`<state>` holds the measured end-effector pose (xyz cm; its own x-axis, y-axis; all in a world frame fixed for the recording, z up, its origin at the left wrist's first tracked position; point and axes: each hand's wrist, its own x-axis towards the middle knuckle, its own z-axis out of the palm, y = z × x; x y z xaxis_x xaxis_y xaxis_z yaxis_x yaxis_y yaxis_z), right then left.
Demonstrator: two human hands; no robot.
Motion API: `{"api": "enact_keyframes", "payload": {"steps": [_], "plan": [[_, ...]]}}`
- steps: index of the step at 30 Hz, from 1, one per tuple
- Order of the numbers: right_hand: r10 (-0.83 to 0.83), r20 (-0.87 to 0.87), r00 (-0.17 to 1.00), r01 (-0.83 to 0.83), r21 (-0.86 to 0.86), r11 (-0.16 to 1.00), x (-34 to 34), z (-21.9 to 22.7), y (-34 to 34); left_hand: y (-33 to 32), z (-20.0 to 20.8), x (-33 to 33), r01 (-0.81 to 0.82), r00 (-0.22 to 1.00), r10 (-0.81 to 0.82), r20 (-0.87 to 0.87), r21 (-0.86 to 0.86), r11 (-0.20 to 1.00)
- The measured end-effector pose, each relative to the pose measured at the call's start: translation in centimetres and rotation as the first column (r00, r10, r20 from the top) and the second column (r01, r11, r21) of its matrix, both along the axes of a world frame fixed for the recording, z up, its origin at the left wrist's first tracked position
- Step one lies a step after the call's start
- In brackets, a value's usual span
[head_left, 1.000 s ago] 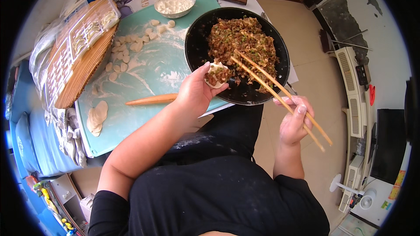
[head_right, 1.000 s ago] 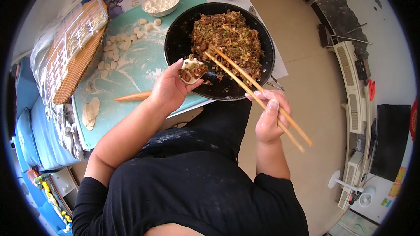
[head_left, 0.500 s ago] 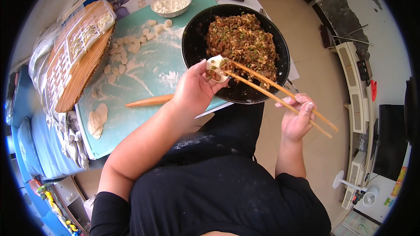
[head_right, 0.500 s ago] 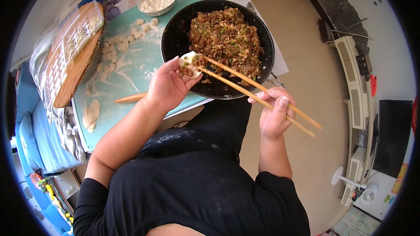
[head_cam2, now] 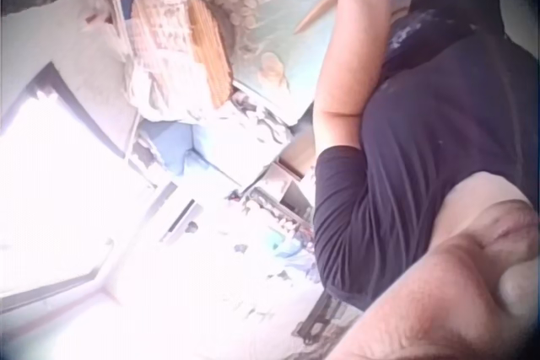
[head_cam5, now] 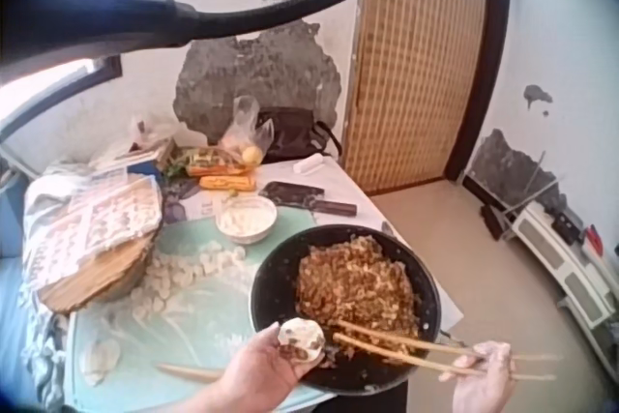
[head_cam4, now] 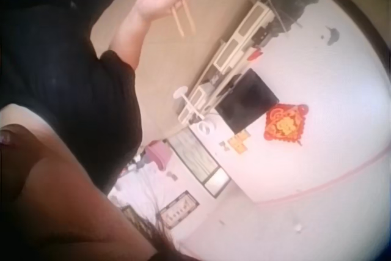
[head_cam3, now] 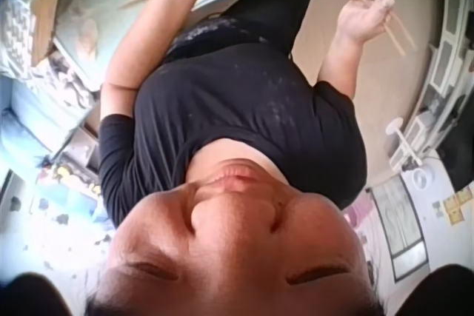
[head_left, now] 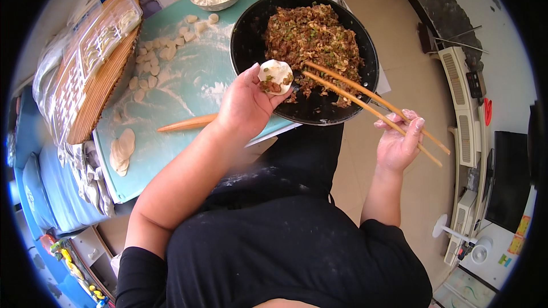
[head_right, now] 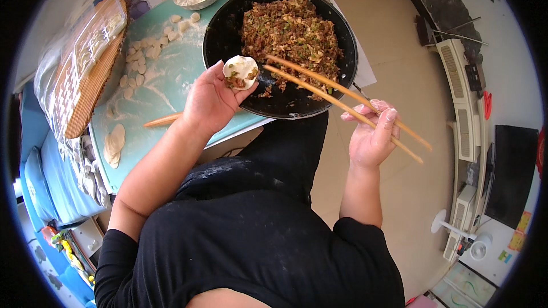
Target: The person prepares dumplings by placing a meat and vegetable filling onto round dough wrappers using chopsticks. They then fold and pleat the dough to seal the filling inside, creating a crescent shape. The finished dumplings are placed into a plastic tray on the table.
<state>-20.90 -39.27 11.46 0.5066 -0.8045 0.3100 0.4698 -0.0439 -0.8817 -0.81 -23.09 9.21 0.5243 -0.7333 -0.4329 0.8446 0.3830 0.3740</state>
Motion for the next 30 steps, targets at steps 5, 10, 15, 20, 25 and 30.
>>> {"api": "enact_keyframes", "payload": {"steps": [5, 10, 15, 20, 25, 30], "plan": [[0.262, 0.033, 0.964, -0.258, -0.095, 0.961, 0.8, -0.7, 0.6, 0.0, -0.2, -0.3, 0.000, 1.000, 0.000, -0.002, 0.047, 0.999], [0.173, -0.030, 0.984, -0.175, -0.070, 0.982, 1.9, -0.5, 1.0, 0.5, 0.8, -0.8, 0.025, 0.999, -0.028, 0.032, 0.088, 0.996], [0.170, -0.014, 0.985, -0.170, 0.000, 0.985, 1.9, -0.6, -0.1, 0.9, 1.0, -0.7, 0.036, 0.999, -0.039, 0.033, 0.081, 0.996], [0.104, -0.080, 0.991, -0.099, 0.064, 0.993, 2.4, -0.7, 0.1, 1.1, 1.0, -1.0, 0.043, 0.998, -0.046, 0.035, 0.086, 0.995], [0.135, 0.004, 0.991, -0.135, 0.118, 0.984, 1.5, 0.1, -1.9, 2.1, 0.4, -0.4, 0.026, 1.000, -0.027, 0.005, 0.064, 0.998], [0.067, -0.290, 0.955, -0.095, -0.081, 0.992, 1.1, -0.6, -2.4, 4.8, 0.6, -0.3, 0.035, 0.999, -0.036, 0.022, 0.008, 0.999]]}}
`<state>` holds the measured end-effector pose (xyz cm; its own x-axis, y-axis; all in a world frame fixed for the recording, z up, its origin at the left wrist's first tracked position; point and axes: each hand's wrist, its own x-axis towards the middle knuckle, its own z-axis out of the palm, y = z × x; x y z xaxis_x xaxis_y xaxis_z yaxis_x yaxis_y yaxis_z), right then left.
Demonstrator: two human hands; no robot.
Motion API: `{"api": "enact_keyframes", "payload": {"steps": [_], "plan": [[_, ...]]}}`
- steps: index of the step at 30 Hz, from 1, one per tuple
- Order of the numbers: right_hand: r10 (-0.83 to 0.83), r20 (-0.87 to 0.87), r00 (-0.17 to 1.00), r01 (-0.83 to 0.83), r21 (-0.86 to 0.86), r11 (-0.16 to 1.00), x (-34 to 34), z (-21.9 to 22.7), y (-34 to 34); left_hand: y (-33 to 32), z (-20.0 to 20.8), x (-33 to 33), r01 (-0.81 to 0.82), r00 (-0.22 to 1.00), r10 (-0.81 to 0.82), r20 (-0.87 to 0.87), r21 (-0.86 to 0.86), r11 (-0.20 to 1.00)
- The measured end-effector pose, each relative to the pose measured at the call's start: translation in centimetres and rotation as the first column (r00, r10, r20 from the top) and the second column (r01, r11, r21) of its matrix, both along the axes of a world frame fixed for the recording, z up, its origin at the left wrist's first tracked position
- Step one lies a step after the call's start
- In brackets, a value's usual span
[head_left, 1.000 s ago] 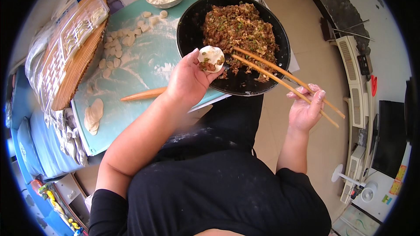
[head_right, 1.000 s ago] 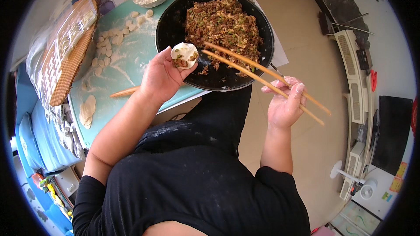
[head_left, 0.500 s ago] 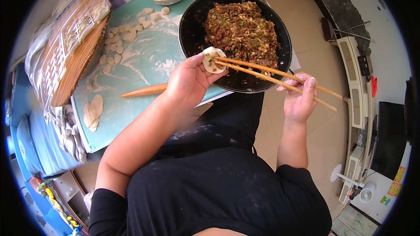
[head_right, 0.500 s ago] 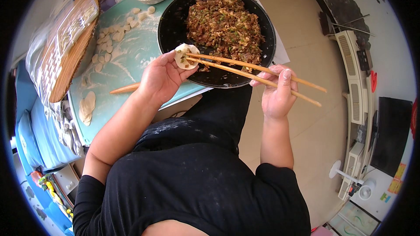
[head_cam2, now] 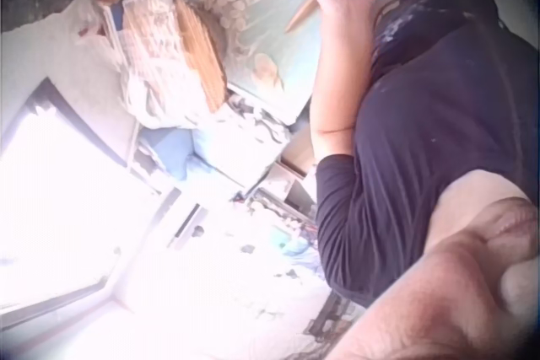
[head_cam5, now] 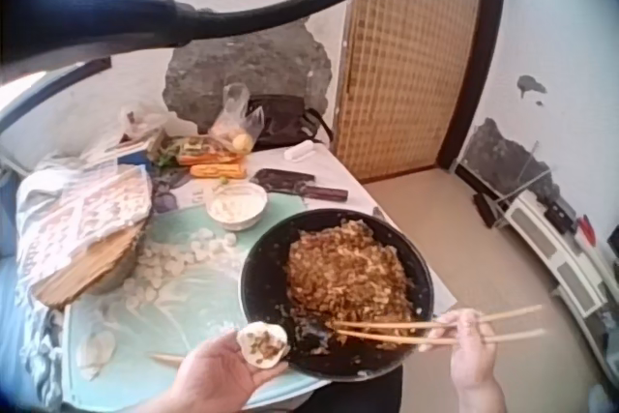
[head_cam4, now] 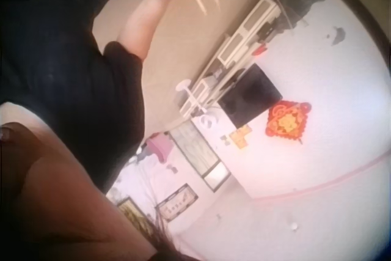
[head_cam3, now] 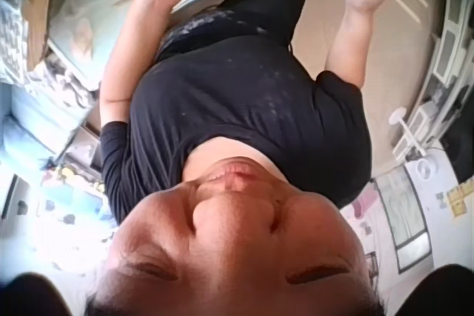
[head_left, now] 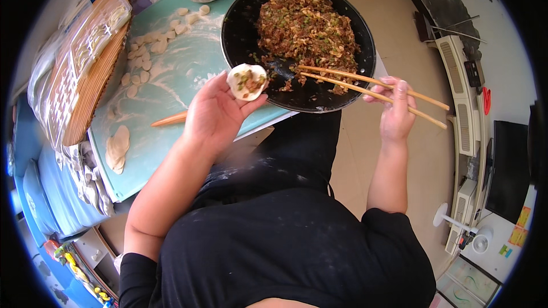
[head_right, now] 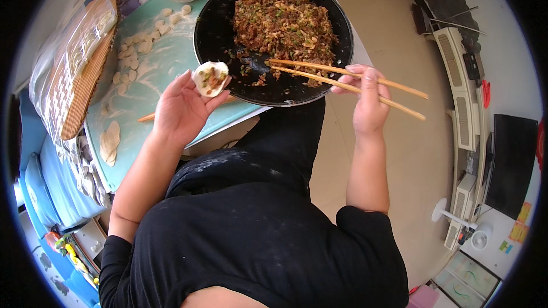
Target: The person prepares dumplings by placing a meat and vegetable filling onto round dough wrappers using chopsticks. They then fold and pleat the dough to seal the filling inside, creating a crescent shape. The finished dumplings are placed into a plastic tray on the table.
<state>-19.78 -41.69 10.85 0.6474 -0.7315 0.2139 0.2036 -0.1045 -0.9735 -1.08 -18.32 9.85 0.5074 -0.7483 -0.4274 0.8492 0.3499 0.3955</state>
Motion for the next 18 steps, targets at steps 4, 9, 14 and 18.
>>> {"api": "enact_keyframes", "payload": {"steps": [4, 9, 14, 18], "plan": [[0.060, -0.022, 0.998, -0.062, -0.098, 0.993, 0.4, -0.8, 0.3, 1.8, 0.0, -1.0, -0.028, 0.999, 0.028, -0.044, 0.002, 1.000], [0.112, -0.037, 0.993, -0.117, -0.154, 0.981, 0.9, -2.1, -0.3, 2.8, -0.8, -2.0, 0.018, 0.995, -0.020, -0.101, -0.022, 1.000], [0.154, -0.085, 0.984, -0.166, -0.168, 0.972, 1.3, -2.3, -0.2, 2.8, -1.8, -2.5, 0.057, 0.988, -0.059, -0.140, -0.018, 0.998], [0.211, -0.099, 0.972, -0.221, -0.099, 0.970, 0.9, -1.4, -0.2, 2.6, -2.1, -2.8, 0.067, 0.989, -0.061, -0.135, 0.036, 0.997]]}}
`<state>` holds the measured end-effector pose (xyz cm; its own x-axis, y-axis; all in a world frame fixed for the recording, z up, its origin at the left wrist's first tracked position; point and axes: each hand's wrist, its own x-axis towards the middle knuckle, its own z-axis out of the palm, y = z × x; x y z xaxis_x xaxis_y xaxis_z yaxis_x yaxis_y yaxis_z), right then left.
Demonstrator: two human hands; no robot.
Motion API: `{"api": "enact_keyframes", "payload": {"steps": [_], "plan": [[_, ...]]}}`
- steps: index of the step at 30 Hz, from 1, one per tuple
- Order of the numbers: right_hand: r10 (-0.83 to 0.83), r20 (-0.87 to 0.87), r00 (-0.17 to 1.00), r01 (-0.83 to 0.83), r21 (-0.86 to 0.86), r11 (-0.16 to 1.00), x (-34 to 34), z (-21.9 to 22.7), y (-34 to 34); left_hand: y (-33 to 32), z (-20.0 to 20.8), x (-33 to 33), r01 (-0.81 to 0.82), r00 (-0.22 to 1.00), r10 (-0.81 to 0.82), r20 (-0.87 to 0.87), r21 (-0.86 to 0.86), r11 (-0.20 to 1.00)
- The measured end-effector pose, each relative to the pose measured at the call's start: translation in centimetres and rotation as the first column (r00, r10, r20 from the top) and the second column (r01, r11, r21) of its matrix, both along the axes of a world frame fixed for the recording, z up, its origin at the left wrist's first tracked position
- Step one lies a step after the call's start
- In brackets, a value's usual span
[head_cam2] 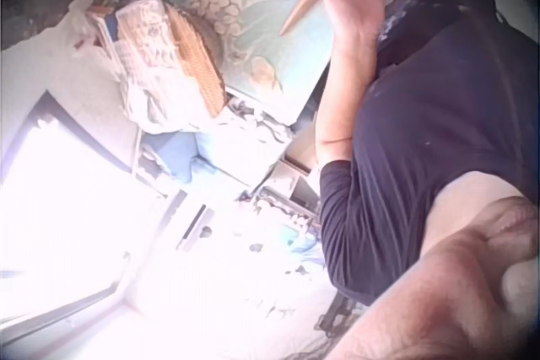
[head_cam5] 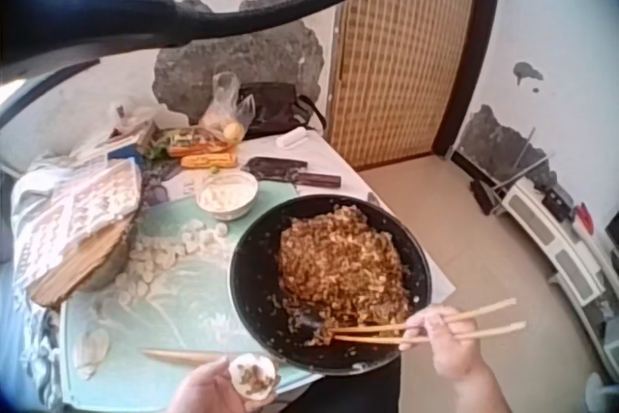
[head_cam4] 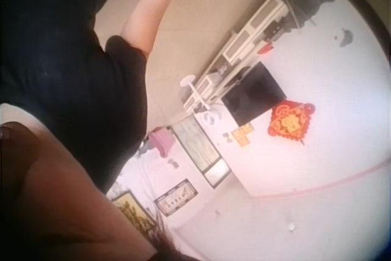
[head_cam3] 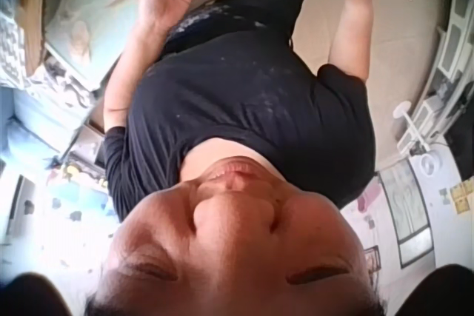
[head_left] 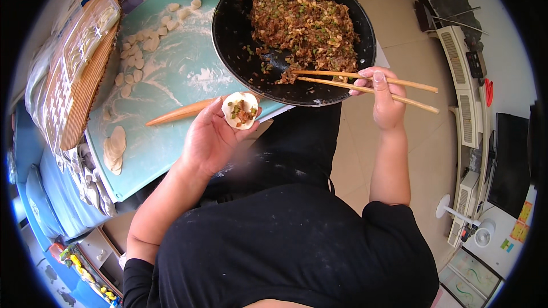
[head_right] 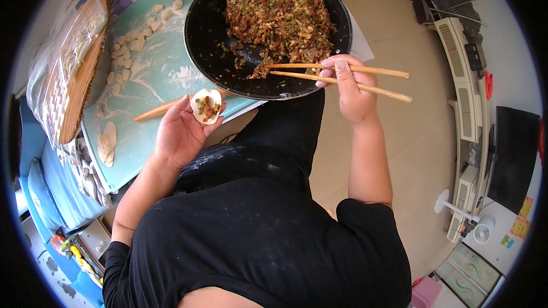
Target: The person prepares dumplings by placing a meat and vegetable filling onto round dough wrappers using chopsticks. They then fold and pleat the dough to seal the filling inside, creating a crescent shape. The finished dumplings are placed into a plastic tray on the table.
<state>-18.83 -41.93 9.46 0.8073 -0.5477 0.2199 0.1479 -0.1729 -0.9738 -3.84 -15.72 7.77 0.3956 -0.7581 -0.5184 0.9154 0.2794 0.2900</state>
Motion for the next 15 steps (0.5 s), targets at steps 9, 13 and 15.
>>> {"api": "enact_keyframes", "payload": {"steps": [9, 13, 15], "plan": [[0.045, 0.003, 0.999, -0.045, 0.087, 0.995, 0.6, -0.5, 0.9, -0.7, -0.3, -0.5, 0.016, 0.998, -0.016, -0.064, 0.001, 1.000], [0.077, 0.030, 0.997, -0.078, 0.062, 0.995, 0.8, -0.3, 1.5, -0.6, -0.5, -0.4, 0.010, 0.996, -0.008, -0.088, 0.012, 1.000], [0.079, 0.026, 0.997, -0.080, 0.046, 0.996, 0.5, 0.1, 1.9, -0.6, -0.5, -0.4, 0.011, 0.996, -0.008, -0.089, 0.025, 1.000]]}}
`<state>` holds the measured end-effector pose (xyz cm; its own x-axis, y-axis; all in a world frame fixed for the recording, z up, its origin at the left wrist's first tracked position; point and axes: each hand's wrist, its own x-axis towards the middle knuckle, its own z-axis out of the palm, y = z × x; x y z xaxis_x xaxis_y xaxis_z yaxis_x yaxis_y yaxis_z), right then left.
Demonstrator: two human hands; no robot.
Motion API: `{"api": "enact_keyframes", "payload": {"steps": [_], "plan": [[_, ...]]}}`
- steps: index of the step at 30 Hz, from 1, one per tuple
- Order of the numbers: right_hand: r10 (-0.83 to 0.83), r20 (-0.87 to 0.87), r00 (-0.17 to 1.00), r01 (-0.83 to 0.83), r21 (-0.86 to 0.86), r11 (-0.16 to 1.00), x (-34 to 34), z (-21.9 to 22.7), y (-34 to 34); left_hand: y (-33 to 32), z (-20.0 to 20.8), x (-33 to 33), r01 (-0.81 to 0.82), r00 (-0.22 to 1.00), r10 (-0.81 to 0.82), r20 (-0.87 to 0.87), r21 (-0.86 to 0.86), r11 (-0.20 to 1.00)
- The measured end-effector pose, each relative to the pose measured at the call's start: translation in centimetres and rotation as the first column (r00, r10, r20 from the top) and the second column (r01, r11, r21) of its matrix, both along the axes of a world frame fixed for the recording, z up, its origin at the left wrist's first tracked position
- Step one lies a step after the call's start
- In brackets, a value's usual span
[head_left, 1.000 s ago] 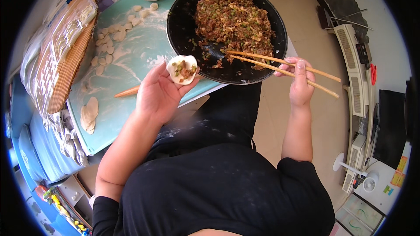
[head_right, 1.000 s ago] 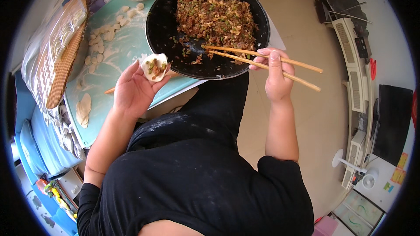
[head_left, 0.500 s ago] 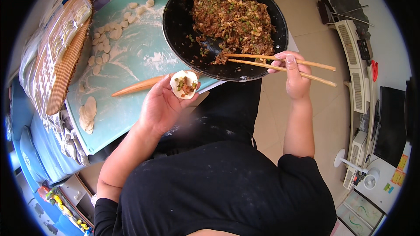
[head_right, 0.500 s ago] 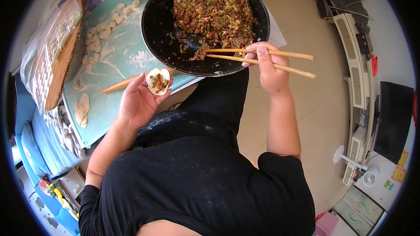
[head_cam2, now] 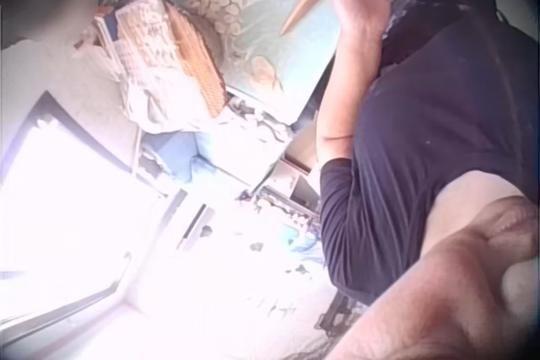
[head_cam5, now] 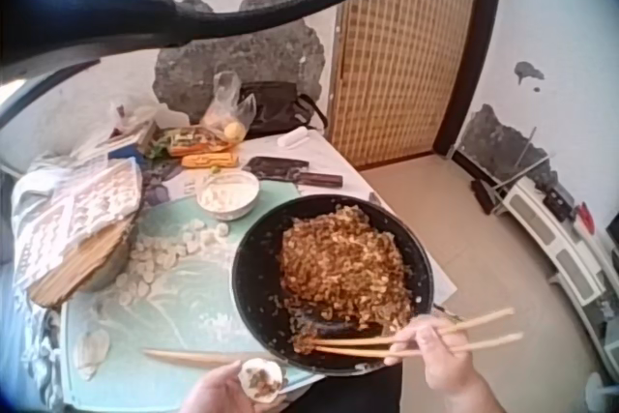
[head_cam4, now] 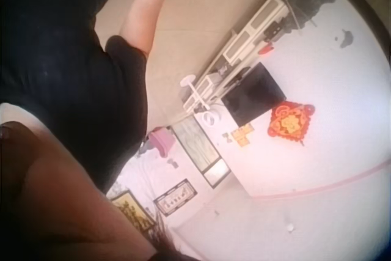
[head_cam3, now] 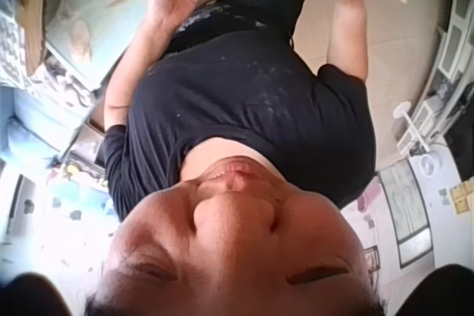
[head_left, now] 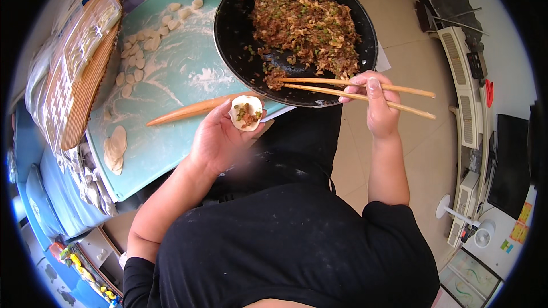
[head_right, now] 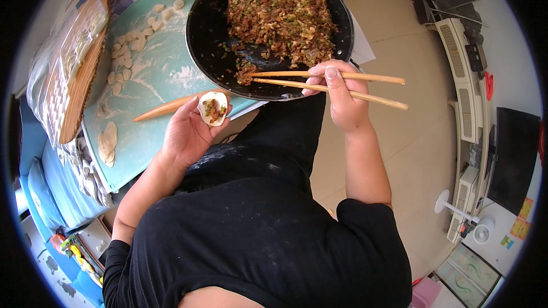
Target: The person prepares dumplings by placing a meat and vegetable filling onto round dough wrappers using chopsticks. They then fold and pleat the dough to seal the filling inside, creating a crescent shape. The finished dumplings are placed into a plastic tray on the table.
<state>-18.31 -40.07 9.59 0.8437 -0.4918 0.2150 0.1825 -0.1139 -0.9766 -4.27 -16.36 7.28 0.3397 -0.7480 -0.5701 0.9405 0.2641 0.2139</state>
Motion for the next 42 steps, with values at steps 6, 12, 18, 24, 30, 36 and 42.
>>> {"api": "enact_keyframes", "payload": {"steps": [6, 12, 18, 24, 30, 36, 42], "plan": [[-0.054, 0.019, 0.998, 0.052, 0.099, 0.994, -0.3, 0.7, 0.6, 0.1, 0.1, 0.0, 0.002, 1.000, -0.002, 0.023, -0.004, 1.000], [-0.144, -0.061, 0.988, 0.157, 0.391, 0.907, 1.1, 0.0, 1.1, 0.3, -0.2, 0.4, -0.048, 0.992, 0.046, 0.118, 0.016, 0.999], [-0.210, 0.017, 0.978, 0.193, 0.323, 0.926, 1.1, 0.5, 2.4, -0.5, -0.9, 0.9, -0.097, 0.984, 0.087, 0.156, 0.056, 0.994], [0.128, 0.140, 0.982, -0.052, -0.451, 0.891, -0.3, 1.9, 5.7, -0.2, 0.1, 0.7, -0.149, 0.980, 0.144, 0.135, 0.027, 0.989], [0.142, 0.244, 0.959, -0.035, -0.398, 0.917, -0.6, 3.0, 7.6, 1.1, 0.6, 0.8, -0.167, 0.980, 0.171, 0.101, -0.044, 0.985], [0.102, 0.334, 0.937, 0.023, -0.351, 0.936, -0.3, 3.3, 7.9, 1.9, 1.4, 0.9, -0.209, 0.972, 0.217, 0.086, -0.091, 0.974], [-0.006, 0.455, 0.891, 0.170, -0.321, 0.932, -0.1, 4.1, 8.8, 1.7, 2.5, 1.8, -0.197, 0.972, 0.221, 0.083, -0.232, 0.953]]}}
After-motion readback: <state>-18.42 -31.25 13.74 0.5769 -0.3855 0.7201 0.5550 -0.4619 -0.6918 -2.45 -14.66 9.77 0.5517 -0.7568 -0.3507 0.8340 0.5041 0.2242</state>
